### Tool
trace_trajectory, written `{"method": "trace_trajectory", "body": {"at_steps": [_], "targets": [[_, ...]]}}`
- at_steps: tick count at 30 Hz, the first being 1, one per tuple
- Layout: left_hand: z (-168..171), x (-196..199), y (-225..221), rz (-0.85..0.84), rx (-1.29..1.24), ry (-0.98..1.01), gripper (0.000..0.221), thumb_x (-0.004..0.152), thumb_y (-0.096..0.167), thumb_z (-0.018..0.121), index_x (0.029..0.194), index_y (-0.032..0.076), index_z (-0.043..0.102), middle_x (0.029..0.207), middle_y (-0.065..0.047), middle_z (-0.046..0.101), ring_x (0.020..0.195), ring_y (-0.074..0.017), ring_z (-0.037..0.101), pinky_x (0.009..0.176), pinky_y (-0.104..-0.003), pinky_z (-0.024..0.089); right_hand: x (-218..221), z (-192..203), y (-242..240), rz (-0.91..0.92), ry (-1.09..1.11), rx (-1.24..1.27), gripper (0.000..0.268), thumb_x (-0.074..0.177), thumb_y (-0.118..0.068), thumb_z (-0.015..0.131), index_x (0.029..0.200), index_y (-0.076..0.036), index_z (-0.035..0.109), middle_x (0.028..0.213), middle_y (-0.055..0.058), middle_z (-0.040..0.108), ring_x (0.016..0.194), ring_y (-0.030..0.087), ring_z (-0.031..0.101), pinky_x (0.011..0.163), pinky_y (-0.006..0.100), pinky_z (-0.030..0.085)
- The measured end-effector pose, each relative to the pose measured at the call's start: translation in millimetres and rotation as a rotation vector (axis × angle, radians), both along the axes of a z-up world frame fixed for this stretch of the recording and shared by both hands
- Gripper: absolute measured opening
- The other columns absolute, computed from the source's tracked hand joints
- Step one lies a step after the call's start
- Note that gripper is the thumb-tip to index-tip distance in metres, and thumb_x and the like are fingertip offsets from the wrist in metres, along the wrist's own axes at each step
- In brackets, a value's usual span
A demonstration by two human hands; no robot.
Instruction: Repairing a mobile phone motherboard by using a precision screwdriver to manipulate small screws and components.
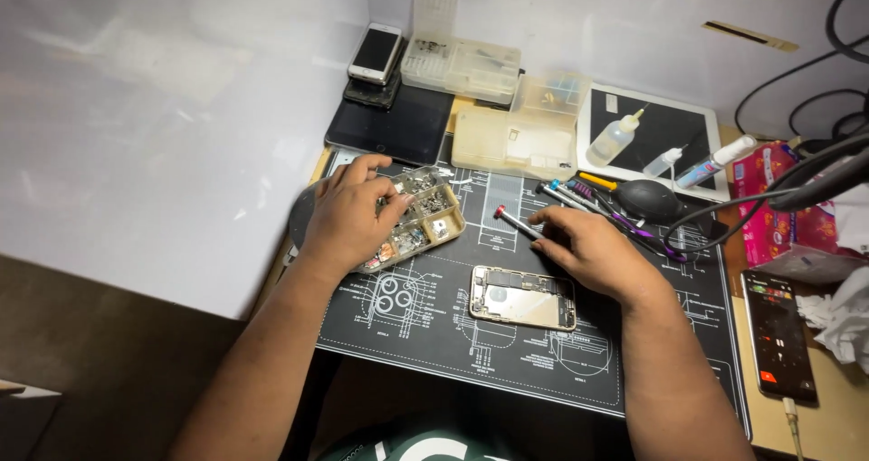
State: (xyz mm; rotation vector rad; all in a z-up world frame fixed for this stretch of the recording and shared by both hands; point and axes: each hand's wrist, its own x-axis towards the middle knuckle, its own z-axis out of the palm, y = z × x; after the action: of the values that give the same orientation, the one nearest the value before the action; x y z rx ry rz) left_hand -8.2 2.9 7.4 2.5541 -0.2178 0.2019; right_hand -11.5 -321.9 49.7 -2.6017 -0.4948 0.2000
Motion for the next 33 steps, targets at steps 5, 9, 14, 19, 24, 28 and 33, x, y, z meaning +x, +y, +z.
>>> {"method": "trace_trajectory", "body": {"at_steps": [5,9,14,19,24,28,33], "targets": [[3.5,0.8,-0.5,-0.006,-0.022,0.004,0.026,0.098,0.038,0.062,0.085,0.017,0.071,0.139,-0.001,0.057,0.127,-0.0295,0.057,0.104,-0.056,0.040,-4.6,-1.3,-0.1,-0.015,0.017,-0.005,0.038,0.089,-0.018,0.071,0.127,-0.013,0.066,0.096,0.017,0.078,0.095,0.040,0.073,0.083,0.052,0.057],[6.1,-0.4,-1.3,-0.024,-0.023,-0.006,0.024,0.099,0.036,0.062,0.087,0.017,0.072,0.138,0.000,0.057,0.127,-0.0278,0.057,0.104,-0.054,0.040,-9.8,5.3,4.8,-0.036,0.041,-0.012,0.045,0.088,-0.018,0.071,0.133,-0.015,0.063,0.095,0.015,0.078,0.094,0.038,0.075,0.082,0.051,0.057],[7.7,-10.0,-5.8,-0.086,-0.018,0.023,0.025,0.099,0.034,0.057,0.091,0.017,0.073,0.139,0.000,0.056,0.128,-0.0275,0.055,0.105,-0.053,0.040,-5.5,-0.3,1.2,-0.031,0.044,-0.041,0.047,0.089,-0.019,0.070,0.135,-0.018,0.061,0.095,0.013,0.079,0.092,0.037,0.075,0.083,0.050,0.058],[6.1,0.3,-2.5,-0.082,-0.003,0.003,0.027,0.101,0.033,0.054,0.092,0.018,0.074,0.138,0.000,0.057,0.128,-0.0260,0.054,0.106,-0.052,0.040,-4.2,2.2,4.2,-0.035,0.049,-0.040,0.047,0.089,-0.018,0.070,0.135,-0.016,0.061,0.095,0.015,0.079,0.091,0.038,0.075,0.081,0.050,0.058],[7.8,-0.6,-0.8,-0.066,-0.084,-0.039,0.017,0.093,0.030,0.067,0.088,0.017,0.077,0.132,-0.003,0.061,0.124,-0.0286,0.055,0.103,-0.050,0.041,-7.6,-0.3,3.5,-0.065,0.075,-0.038,0.050,0.089,-0.017,0.070,0.138,-0.017,0.060,0.096,0.015,0.079,0.089,0.037,0.076,0.080,0.048,0.058],[2.8,0.3,-2.2,-0.054,-0.024,-0.051,0.010,0.089,0.027,0.071,0.088,0.021,0.079,0.131,0.000,0.062,0.123,-0.0251,0.056,0.102,-0.047,0.040,-6.4,1.6,5.2,-0.070,0.069,-0.041,0.050,0.090,-0.016,0.070,0.139,-0.017,0.060,0.096,0.015,0.079,0.089,0.037,0.076,0.079,0.048,0.058],[-2.5,3.5,-8.0,-0.074,0.158,-0.168,0.006,0.087,0.025,0.074,0.086,0.022,0.080,0.127,0.003,0.065,0.120,-0.0227,0.055,0.100,-0.046,0.039,-6.4,3.6,8.1,-0.077,0.073,-0.034,0.051,0.090,-0.014,0.070,0.139,-0.014,0.060,0.097,0.018,0.079,0.091,0.038,0.076,0.079,0.048,0.058]]}}
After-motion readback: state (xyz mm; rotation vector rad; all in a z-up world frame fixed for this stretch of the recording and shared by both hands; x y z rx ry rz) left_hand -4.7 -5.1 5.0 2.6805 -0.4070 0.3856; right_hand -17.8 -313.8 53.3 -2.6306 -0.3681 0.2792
